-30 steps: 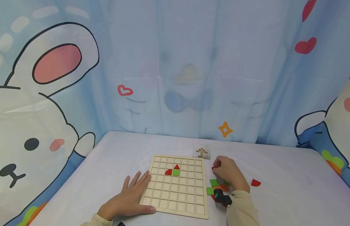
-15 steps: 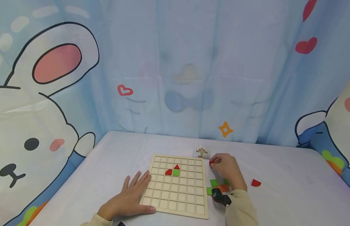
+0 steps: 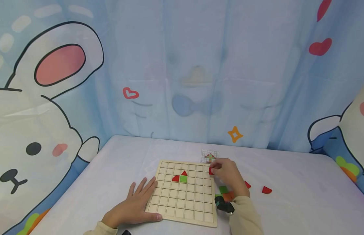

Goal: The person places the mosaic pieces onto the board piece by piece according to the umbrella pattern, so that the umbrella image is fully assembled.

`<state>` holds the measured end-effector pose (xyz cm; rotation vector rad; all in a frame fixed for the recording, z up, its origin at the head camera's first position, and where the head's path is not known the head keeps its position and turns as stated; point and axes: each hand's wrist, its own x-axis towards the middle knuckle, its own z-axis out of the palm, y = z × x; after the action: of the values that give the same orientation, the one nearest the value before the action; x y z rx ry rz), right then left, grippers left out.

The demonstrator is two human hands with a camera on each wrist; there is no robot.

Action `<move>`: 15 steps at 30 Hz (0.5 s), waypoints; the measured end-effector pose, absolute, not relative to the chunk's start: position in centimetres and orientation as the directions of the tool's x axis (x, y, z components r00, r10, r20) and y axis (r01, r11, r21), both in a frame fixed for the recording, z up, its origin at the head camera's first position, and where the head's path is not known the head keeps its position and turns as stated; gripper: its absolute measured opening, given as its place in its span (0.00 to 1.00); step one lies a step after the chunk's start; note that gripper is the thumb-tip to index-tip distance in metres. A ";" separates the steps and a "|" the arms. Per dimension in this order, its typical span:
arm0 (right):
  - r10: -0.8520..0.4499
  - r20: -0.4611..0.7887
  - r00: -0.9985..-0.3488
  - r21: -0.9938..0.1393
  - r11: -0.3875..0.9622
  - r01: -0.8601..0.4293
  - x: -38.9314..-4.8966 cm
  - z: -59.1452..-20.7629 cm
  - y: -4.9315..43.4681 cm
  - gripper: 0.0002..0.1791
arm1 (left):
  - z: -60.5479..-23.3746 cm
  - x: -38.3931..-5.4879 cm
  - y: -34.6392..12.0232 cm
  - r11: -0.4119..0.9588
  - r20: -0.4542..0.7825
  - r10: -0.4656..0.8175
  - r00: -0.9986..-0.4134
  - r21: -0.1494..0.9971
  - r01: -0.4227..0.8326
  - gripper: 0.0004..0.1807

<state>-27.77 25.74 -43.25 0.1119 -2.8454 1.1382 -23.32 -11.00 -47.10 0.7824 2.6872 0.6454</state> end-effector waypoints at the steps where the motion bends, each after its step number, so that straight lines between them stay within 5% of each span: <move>1: -0.048 0.102 -0.994 -0.690 0.716 -0.106 -27.7 -43.3 25.6 0.04 | -47.1 -23.3 -11.0 0.757 -0.129 0.560 -0.819 0.482 0.441 0.67; 15: -0.125 0.094 -0.988 -0.742 0.653 -0.153 -27.9 -43.6 23.5 0.03 | -47.2 -23.3 -11.0 0.753 -0.121 0.564 -0.817 0.481 0.448 0.66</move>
<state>-27.94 23.49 -43.62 0.2381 -2.8251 1.2725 -23.31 -11.00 -47.19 0.7927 2.6935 0.6425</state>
